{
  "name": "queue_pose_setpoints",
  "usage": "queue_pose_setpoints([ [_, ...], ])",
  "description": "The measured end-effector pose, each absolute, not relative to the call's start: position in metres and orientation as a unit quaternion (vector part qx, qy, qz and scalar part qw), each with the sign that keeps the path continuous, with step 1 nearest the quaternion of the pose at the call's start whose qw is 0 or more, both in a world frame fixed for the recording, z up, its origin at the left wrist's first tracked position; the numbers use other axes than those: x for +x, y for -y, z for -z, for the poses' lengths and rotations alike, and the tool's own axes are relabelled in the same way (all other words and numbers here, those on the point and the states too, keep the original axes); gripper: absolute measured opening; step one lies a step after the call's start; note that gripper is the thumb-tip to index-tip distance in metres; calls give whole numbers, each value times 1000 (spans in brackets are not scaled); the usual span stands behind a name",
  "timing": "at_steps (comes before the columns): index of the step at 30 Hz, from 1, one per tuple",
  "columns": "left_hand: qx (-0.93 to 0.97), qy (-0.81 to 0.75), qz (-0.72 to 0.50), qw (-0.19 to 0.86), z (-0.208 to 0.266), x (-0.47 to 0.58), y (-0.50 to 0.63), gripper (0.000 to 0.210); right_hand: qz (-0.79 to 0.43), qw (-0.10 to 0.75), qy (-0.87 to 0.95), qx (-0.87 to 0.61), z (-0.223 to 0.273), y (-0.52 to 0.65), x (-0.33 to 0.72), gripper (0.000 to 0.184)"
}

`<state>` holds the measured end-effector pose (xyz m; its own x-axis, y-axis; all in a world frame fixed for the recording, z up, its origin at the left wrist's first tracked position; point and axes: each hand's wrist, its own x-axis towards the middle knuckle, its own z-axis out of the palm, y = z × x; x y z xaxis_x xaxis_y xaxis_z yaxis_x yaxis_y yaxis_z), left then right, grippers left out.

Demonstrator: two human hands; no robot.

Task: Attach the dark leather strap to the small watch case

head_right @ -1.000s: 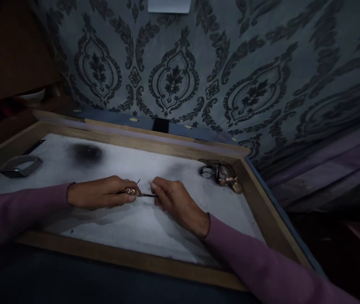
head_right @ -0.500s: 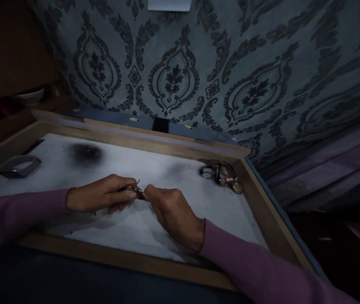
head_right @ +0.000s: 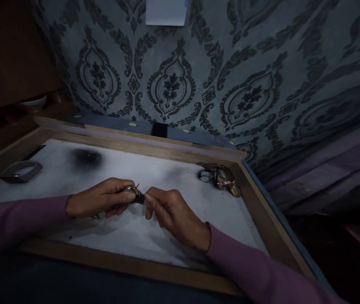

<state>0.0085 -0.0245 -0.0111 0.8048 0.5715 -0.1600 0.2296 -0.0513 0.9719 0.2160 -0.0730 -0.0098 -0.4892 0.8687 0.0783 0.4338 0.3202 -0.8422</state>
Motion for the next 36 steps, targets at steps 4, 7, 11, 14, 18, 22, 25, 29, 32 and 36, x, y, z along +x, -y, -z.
queue_pose_setpoints([
  [4, 712, -283, -131, 629, 11, 8, 24, 32, -420, 262, 758, -425, 9, 73, 218, 45],
  [7, 714, -286, -124, 627, 10, 8, 24, 31, -433, 255, 751, -428, 7, 73, 218, 46],
  [11, 714, -287, -122, 627, 10, 8, 23, 30, -464, 249, 732, -433, 6, 73, 219, 47],
  [14, 710, -290, -118, 630, 10, 8, 23, 30, -503, 244, 712, -424, 6, 71, 220, 49],
  [18, 703, -292, -113, 639, 10, 8, 22, 32, -554, 238, 686, -406, 8, 67, 221, 50],
  [22, 697, -292, -109, 646, 9, 8, 22, 32, -569, 237, 679, -398, 8, 66, 222, 49],
  [25, 694, -299, -102, 646, 9, 8, 22, 32, -571, 234, 684, -390, 7, 66, 222, 48],
  [29, 694, -303, -99, 645, 11, 9, 23, 31, -572, 224, 689, -385, 5, 64, 222, 47],
  [32, 700, -303, -91, 641, 12, 8, 23, 31, -569, 210, 694, -388, 2, 64, 223, 49],
  [36, 706, -300, -80, 636, 12, 8, 22, 32, -561, 198, 700, -395, 2, 64, 223, 52],
])
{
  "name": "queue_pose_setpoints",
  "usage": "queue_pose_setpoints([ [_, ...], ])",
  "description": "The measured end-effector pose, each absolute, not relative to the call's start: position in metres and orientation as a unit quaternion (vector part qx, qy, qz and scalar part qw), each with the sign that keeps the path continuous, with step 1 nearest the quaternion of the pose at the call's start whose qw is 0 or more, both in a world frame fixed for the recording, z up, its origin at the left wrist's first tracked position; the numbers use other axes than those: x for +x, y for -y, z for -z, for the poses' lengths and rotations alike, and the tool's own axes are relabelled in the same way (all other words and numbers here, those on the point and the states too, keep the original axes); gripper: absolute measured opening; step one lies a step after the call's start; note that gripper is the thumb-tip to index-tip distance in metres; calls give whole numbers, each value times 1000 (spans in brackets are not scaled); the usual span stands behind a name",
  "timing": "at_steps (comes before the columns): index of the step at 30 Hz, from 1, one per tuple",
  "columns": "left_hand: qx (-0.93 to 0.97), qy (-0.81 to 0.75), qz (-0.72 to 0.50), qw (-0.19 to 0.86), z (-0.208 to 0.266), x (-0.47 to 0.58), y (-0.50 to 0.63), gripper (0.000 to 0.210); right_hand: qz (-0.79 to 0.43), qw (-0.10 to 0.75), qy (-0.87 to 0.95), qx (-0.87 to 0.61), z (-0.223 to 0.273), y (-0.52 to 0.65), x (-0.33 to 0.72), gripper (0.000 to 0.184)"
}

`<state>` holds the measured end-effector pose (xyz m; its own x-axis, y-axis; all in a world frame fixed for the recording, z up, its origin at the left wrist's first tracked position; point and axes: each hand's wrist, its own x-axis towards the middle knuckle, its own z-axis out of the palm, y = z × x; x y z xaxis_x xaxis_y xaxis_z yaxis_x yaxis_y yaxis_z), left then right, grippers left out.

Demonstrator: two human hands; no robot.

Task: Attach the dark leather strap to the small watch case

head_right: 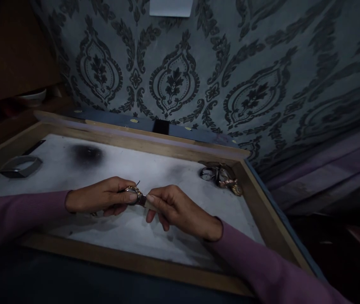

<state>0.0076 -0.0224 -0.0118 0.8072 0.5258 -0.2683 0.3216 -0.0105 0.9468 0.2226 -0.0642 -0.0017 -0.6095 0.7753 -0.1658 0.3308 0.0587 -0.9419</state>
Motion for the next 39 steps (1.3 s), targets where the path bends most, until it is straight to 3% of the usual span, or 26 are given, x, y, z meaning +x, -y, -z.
queue_pose_setpoints([
  [10, 731, -310, -51, 606, 10, 7, 23, 31, -531, 192, 715, -412, 9, 64, 221, 53],
  [20, 837, -284, -103, 457, 10, 6, 24, 29, -558, 217, 694, -399, 21, 65, 218, 49],
  [24, 819, -272, -94, 496, 5, 6, 25, 29, -483, 217, 746, -405, 22, 68, 217, 46],
  [28, 736, -289, -46, 611, 7, 6, 24, 31, -354, 190, 821, -406, 21, 69, 220, 39],
  [32, 678, -294, -25, 673, 11, 7, 24, 31, -344, 189, 828, -400, 23, 68, 220, 39],
  [39, 835, -281, -105, 461, 8, 7, 24, 26, -464, 233, 751, -409, 21, 67, 216, 47],
])
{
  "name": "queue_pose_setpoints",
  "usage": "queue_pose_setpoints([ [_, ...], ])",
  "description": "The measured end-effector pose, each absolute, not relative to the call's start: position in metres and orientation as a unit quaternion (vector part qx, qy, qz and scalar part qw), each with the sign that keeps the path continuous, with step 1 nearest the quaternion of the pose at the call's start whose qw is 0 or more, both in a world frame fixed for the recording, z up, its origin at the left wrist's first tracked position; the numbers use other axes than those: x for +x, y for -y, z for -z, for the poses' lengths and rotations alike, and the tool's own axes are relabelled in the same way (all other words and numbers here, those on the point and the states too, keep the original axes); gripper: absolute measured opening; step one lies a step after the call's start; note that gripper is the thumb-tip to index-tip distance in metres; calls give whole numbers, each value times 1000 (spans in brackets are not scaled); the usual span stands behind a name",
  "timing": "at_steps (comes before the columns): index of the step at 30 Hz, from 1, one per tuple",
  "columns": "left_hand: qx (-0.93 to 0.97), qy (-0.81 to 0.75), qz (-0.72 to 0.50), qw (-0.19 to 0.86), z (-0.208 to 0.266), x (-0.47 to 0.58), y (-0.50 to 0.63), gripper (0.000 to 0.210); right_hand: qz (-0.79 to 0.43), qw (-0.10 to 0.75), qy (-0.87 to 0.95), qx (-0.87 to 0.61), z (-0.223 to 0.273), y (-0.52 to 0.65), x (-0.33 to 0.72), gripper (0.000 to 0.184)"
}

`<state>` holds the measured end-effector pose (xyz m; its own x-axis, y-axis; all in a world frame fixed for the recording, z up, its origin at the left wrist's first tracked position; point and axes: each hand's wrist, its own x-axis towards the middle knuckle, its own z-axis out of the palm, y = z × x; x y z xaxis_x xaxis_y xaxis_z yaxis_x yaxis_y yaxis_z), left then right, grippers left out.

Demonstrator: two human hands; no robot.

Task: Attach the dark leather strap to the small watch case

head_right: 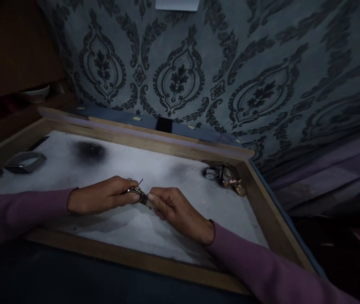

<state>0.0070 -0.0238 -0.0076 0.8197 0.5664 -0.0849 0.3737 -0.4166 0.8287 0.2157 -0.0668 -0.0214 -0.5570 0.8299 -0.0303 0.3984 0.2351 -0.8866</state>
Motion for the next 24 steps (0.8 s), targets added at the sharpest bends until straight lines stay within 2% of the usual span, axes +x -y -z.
queue_pose_setpoints([
  [5, 834, -281, -83, 468, 5, 6, 25, 27, -366, 197, 809, -416, 19, 68, 218, 41],
  [13, 667, -312, -30, 676, 10, 8, 26, 32, -293, 157, 856, -395, 24, 68, 222, 31],
  [24, 623, -322, -27, 713, 11, 11, 27, 32, -270, 156, 869, -385, 23, 66, 225, 27],
])
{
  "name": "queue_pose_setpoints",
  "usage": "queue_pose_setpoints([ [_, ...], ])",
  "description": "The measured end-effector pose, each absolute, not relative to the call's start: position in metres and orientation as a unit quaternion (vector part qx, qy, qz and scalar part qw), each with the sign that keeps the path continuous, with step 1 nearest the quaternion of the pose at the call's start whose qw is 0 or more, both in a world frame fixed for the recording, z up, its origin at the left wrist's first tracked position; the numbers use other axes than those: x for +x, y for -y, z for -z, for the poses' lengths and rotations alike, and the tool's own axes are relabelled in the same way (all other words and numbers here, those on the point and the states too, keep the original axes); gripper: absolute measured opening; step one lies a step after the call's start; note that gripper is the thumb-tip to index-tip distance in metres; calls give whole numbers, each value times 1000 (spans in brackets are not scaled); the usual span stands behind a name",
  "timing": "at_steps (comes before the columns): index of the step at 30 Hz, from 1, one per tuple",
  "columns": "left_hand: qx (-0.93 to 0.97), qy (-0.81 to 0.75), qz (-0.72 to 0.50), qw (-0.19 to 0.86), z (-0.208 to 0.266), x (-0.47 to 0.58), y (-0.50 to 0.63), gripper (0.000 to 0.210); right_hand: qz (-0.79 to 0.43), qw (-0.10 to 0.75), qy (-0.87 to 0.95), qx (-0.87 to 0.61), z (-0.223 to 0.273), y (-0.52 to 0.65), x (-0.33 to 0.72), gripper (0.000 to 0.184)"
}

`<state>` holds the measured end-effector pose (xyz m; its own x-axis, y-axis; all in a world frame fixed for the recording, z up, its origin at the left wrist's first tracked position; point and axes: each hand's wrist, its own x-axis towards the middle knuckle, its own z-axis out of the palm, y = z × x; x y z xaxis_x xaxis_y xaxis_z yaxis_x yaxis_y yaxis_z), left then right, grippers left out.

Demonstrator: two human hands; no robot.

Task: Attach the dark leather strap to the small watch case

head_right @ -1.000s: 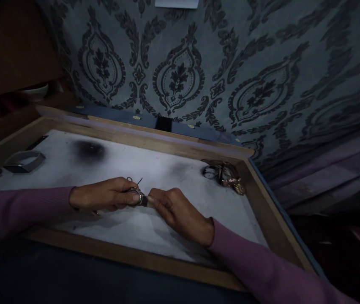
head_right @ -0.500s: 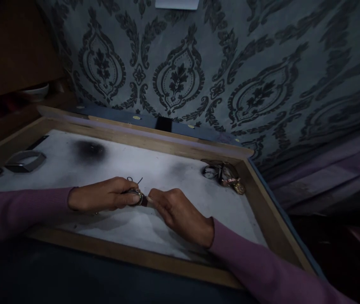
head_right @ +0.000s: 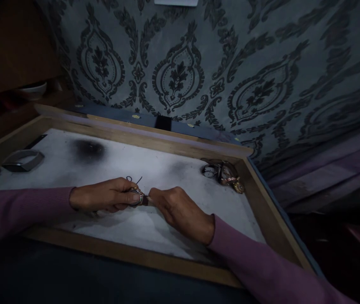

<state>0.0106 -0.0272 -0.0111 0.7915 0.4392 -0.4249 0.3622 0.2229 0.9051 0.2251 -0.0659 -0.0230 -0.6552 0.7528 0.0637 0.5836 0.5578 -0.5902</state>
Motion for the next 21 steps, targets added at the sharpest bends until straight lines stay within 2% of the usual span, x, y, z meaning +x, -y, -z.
queue_pose_setpoints([
  [6, 649, -331, -33, 684, 11, 11, 27, 29, -293, 161, 862, -380, 22, 65, 225, 29],
  [13, 694, -304, -42, 651, 14, 7, 20, 35, -356, 163, 829, -400, 23, 61, 225, 39],
  [21, 677, -307, -31, 668, 10, 8, 19, 31, -320, 121, 842, -417, 17, 63, 227, 34],
])
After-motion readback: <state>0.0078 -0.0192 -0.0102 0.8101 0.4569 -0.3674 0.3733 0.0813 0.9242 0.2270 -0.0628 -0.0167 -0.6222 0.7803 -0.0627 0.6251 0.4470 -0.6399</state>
